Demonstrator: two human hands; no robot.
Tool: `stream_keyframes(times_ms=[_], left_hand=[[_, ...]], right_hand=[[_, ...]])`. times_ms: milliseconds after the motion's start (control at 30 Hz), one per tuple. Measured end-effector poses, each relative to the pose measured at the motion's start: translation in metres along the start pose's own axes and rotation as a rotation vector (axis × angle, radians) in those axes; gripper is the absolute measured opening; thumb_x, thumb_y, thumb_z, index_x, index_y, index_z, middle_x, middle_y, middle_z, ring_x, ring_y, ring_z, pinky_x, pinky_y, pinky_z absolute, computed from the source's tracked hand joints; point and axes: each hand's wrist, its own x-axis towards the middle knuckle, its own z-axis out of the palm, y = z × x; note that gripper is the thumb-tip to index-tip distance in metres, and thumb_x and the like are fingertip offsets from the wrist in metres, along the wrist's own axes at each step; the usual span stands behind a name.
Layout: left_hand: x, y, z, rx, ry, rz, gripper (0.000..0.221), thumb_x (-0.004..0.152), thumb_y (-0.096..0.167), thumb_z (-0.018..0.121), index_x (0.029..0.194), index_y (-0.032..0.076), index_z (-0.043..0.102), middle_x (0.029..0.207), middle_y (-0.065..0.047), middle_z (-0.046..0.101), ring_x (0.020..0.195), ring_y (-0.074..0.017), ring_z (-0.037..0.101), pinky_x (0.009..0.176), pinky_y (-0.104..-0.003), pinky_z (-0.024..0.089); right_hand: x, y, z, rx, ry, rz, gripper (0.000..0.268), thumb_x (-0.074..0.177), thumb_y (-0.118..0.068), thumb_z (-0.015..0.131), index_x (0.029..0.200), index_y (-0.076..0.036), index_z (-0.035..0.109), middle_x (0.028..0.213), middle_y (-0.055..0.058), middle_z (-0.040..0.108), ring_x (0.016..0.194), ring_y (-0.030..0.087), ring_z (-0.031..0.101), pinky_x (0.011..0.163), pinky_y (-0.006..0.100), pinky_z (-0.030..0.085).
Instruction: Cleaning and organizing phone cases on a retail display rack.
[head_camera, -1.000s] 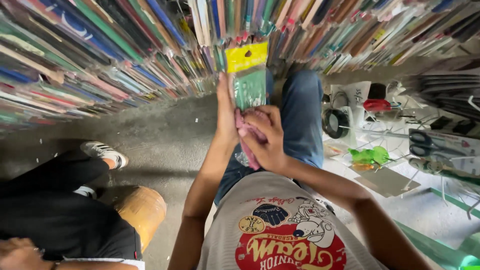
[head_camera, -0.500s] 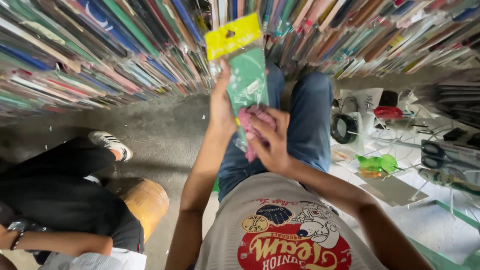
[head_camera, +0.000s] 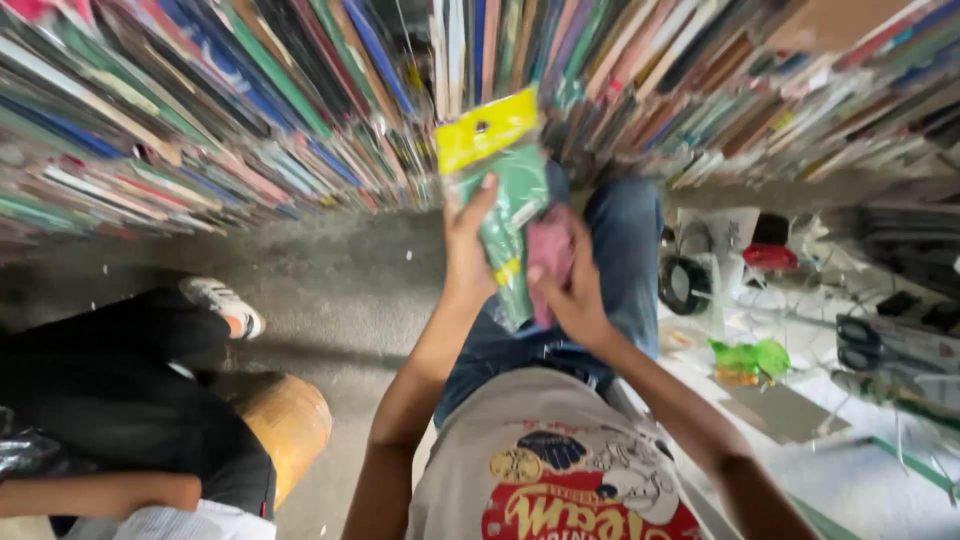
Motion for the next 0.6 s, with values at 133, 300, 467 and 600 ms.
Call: stream_keyframes(times_ms=[133,300,467,600], left_hand=[[-0.01,0.001,0.008,0.318,0.201,0.117,0.037,0.094,0.021,0.072,0.124,0.001,0.069,0.109,-0.008,0.073,0.088,-0.0165,0.068,0.07,-0.037,0.055],[-0.016,-0.062,-0.035,0.624,-0.14,0.052,0.035,0.092,0.008,0.079,0.126,0.004,0.069,0.115,-0.002,0.073,0.102,-0.0105,0.064,0.091,-0.029,0.052],[0.019,-0.071,-0.036,0.444,0.05,-0.007,0.044,0.085,0.007,0.077,0.127,0.004,0.067,0.112,-0.001,0.073,0.1,-0.0115,0.066,0.087,-0.028,0.053],[0.023,-0.063,-0.013,0.514,0.174,0.335,0.064,0.083,0.006,0.08,0.137,0.01,0.046,0.112,0.001,0.059,0.093,-0.0104,0.059,0.081,-0.027,0.052]], right_hand=[[0.01,-0.006,-0.005,-0.249,-0.127,-0.286,0.079,0.092,-0.016,0.071,0.156,0.0,0.029,0.147,0.015,0.048,0.135,0.03,0.05,0.117,0.04,0.036],[0.047,0.019,-0.038,-0.107,0.244,-0.175,0.053,0.113,-0.02,0.051,0.159,0.0,0.034,0.148,0.013,0.054,0.137,0.022,0.051,0.122,0.038,0.038],[0.041,-0.016,-0.042,0.052,0.198,0.232,0.063,0.108,-0.026,0.054,0.166,-0.008,0.039,0.107,0.017,0.056,0.088,0.026,0.048,0.077,0.043,0.039],[0.006,-0.054,-0.033,-0.184,0.07,-0.204,0.055,0.108,-0.023,0.061,0.153,0.002,0.039,0.138,0.014,0.057,0.128,0.02,0.053,0.111,0.035,0.042]])
